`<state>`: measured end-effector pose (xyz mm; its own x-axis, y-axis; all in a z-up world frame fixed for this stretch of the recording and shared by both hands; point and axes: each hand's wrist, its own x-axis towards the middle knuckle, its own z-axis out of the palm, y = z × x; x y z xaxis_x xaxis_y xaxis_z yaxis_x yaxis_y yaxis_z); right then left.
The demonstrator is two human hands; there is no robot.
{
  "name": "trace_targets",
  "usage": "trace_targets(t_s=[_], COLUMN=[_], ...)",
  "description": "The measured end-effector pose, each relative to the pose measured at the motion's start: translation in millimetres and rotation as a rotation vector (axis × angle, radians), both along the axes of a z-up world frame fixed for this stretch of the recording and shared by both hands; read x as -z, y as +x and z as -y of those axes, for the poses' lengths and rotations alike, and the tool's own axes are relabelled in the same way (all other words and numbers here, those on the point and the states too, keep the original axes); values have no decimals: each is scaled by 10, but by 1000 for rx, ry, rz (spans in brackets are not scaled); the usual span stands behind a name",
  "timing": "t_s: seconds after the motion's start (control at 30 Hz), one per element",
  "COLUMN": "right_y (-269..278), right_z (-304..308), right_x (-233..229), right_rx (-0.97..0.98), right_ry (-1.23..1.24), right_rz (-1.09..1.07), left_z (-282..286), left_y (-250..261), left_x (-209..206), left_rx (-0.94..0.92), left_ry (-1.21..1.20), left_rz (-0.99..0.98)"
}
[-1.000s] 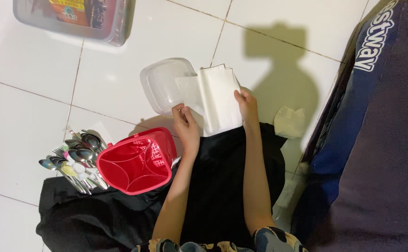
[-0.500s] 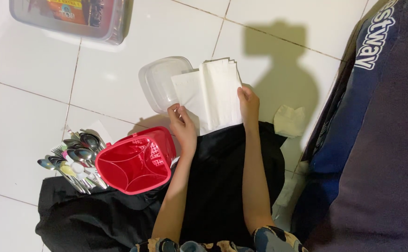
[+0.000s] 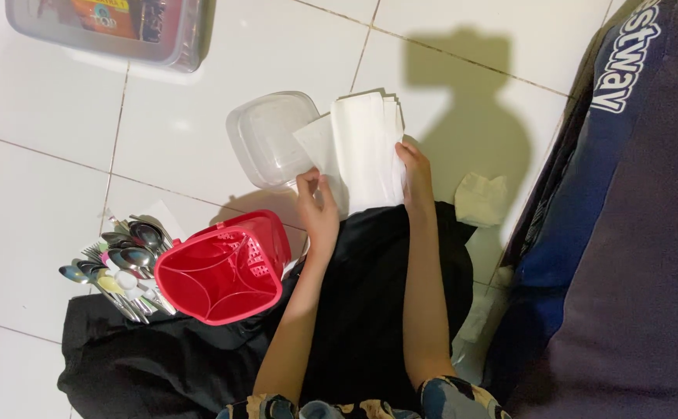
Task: The person wipes the inside and outside of a clear plastic container and a red plastic basket using a white tissue. They then fold a white paper sheet and place it on the floor beside the containers.
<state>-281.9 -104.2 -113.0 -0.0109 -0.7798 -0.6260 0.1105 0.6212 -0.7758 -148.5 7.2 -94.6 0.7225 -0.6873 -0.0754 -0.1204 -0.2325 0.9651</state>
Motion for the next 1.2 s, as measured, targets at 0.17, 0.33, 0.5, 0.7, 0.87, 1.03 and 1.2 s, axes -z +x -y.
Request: trace_targets(t_s=[0.17,0.33,0.5,0.7,0.87,1.03,1.2], right_y=[-13,78,-84,15,74,55,-164], right_z=[1,36,42,36,22,26,59], right_x=[16,-223,294,-36,-227,-244,190], right_rx=[-7,21,-164,-157,-151,-137,24], right_ry=[48,125,113,112,103,96,140], right_rz=[102,109,283,334,306,321,292], left_z=[64,164,241,430,461,408,312], left_y=[-68,-150,-247,-193,-161,-146,-47], left_x=[315,381,773,201,-42,294,493], left_rx=[72,96,121,140,134,131,47], left_ry=[-90,-67,-141,-109,-60,-52,-74], left_rz=[-303,-532,-697,-737,-655,-615,-501])
